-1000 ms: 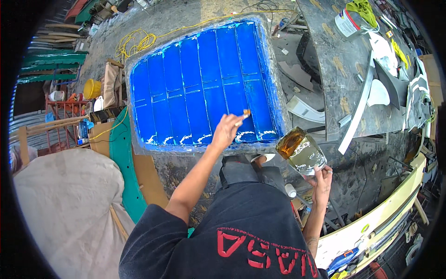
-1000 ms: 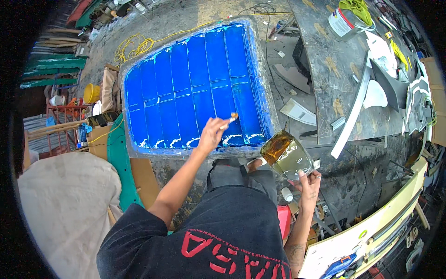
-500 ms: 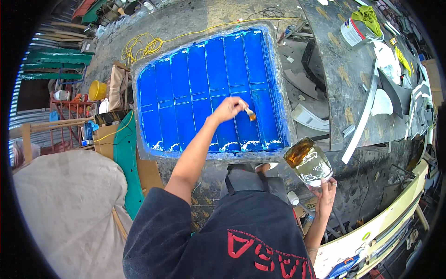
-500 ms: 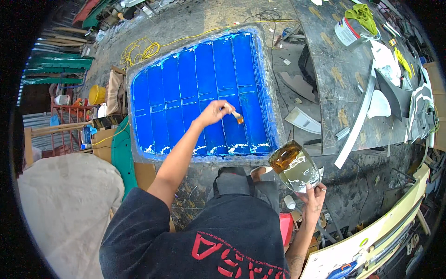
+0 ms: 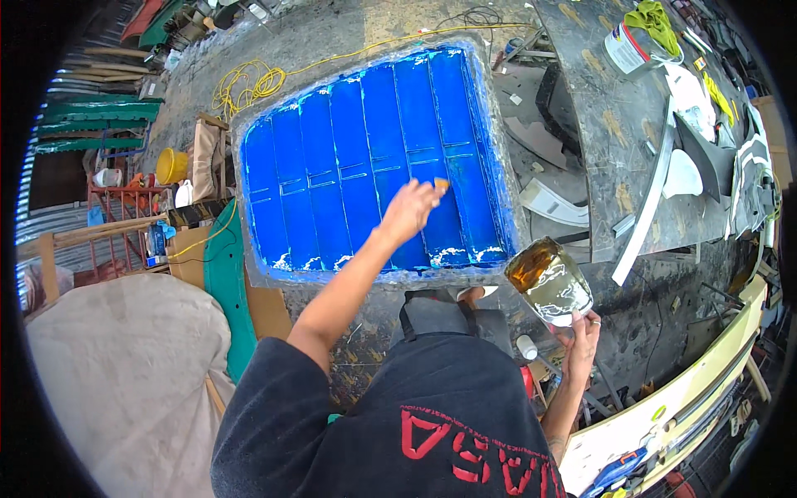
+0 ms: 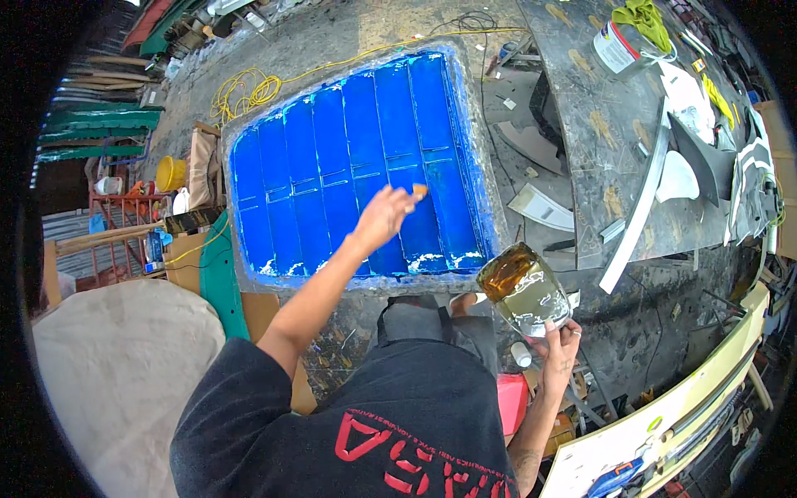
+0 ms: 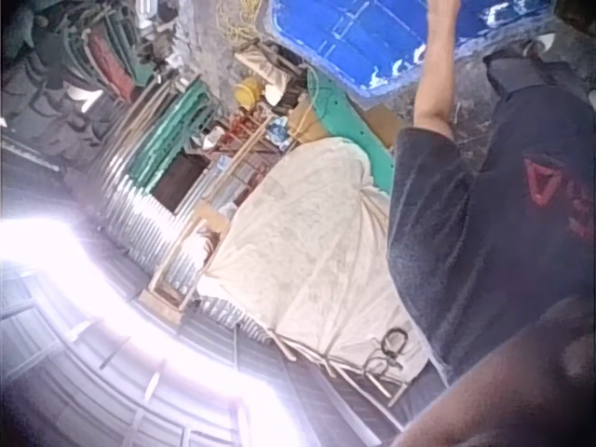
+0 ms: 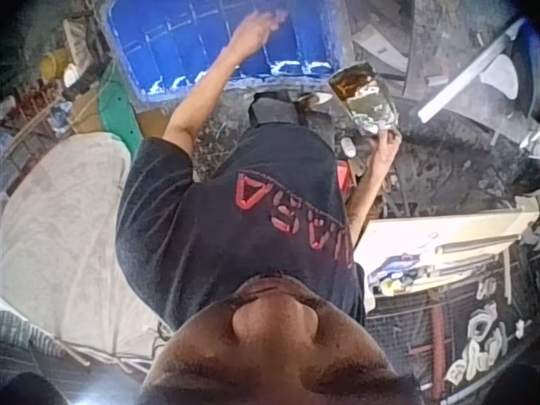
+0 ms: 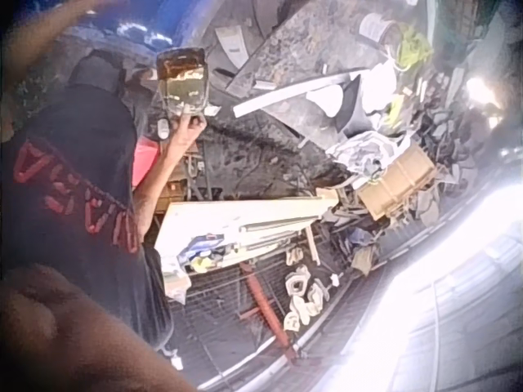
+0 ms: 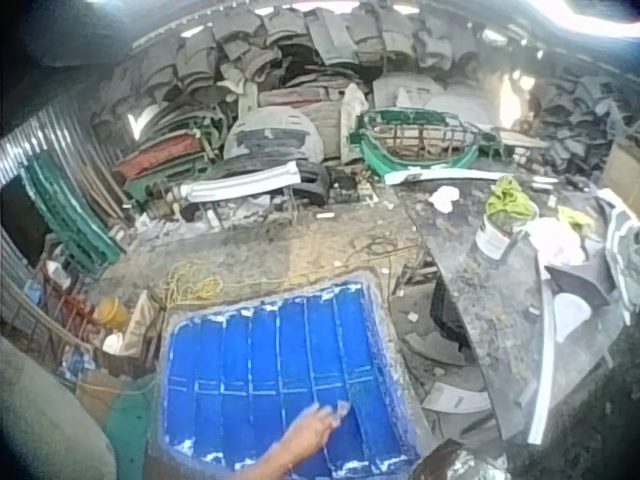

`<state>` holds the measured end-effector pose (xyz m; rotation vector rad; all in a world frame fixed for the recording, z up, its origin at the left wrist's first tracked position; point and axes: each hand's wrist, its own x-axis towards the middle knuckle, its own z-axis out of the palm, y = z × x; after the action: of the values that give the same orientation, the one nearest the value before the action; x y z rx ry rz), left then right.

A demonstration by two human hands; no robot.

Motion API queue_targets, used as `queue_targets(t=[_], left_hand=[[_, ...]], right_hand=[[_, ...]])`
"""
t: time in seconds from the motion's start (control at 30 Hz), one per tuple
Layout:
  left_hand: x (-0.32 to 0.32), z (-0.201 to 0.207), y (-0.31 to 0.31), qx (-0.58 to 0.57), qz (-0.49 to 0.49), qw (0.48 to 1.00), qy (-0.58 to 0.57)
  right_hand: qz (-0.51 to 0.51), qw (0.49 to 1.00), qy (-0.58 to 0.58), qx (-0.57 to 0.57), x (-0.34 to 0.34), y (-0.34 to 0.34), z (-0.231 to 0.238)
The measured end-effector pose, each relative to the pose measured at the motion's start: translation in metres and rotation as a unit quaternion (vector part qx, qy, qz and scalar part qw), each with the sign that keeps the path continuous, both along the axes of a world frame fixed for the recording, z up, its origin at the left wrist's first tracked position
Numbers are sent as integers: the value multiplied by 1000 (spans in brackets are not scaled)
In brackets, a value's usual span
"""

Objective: The person applies a liquid from a container onto the slats of a blue vent using a brush.

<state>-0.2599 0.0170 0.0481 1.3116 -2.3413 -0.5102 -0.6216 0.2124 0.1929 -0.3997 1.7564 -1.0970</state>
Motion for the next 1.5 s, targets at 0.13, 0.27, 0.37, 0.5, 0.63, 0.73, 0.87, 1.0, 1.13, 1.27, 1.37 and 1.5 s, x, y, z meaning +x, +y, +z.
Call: queue_targets(t=[0.13, 0.27, 0.37, 0.5, 0.63, 0.73, 0.87, 1.0, 1.13, 1.27, 1.37, 1.5], left_hand=[[-9, 32, 51, 145, -61, 987, -5], [-2, 26, 12, 136, -6, 970, 202], [9, -7, -36, 110, 137, 946, 273], [2, -24, -72, 120, 283, 913, 270], [16, -12, -65, 68, 347, 923, 153], [14, -3, -64, 76, 363, 906, 204], [-3, -14, -77, 92, 384, 891, 223], [25, -23, -71, 28, 402, 903, 151], [2, 3, -79, 74, 359, 909, 198], [11, -33, -95, 58, 349, 916, 189], [32, -20, -100, 58, 287, 949, 112], [40, 2, -102, 142, 239, 941, 193]], right_hand=[[6, 1000, -26, -13, -2, -8, -12], [16, 999, -31, -22, 2, -14, -10], [34, 999, -2, -32, 5, -16, -8], [25, 999, -1, -24, 5, -8, -8], [-11, 1000, -26, -13, 3, 0, -7], [-4, 1000, -3, -15, 4, 3, -10], [3, 1000, -18, -25, 8, 0, -7], [-2, 999, -21, -30, 8, -1, -4], [-9, 1000, -10, -26, 5, 7, -8], [11, 999, -14, -29, 9, 6, -6], [-24, 999, -32, -30, 7, 8, -3], [-13, 1000, 5, -20, 9, 15, -8]])
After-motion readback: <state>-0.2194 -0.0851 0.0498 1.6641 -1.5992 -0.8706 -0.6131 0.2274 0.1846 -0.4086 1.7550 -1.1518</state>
